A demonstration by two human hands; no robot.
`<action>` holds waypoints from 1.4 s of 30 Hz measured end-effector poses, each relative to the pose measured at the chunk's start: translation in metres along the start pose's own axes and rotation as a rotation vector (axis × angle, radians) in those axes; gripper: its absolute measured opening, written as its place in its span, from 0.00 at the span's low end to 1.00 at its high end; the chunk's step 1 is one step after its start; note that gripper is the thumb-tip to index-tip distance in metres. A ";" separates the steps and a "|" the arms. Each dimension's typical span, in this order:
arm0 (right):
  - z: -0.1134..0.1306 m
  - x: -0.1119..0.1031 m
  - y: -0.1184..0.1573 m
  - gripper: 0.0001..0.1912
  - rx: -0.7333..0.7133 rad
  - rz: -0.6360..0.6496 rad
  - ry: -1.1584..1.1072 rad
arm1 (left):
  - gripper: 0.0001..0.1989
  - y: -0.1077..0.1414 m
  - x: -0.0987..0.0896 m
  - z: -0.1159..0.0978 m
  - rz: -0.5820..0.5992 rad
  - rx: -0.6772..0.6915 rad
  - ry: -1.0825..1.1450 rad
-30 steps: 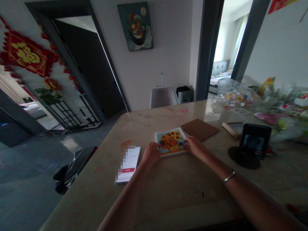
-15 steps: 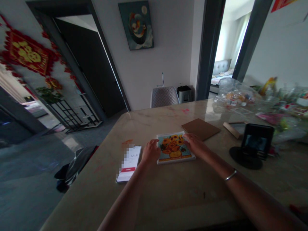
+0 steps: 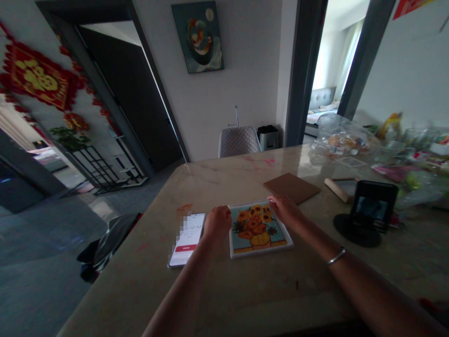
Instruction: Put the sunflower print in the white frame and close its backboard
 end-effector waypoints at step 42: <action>0.009 0.014 0.003 0.12 -0.091 0.102 -0.124 | 0.07 0.010 0.004 -0.026 -0.063 0.254 0.003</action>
Point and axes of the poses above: each hand's wrist, its own y-axis away from the middle knuckle, its own x-axis out of the palm, z = x × y, the point moved 10 cm from there along -y, towards the middle knuckle, and after that the axes turned 9 degrees about z, right-handed, at the moved point
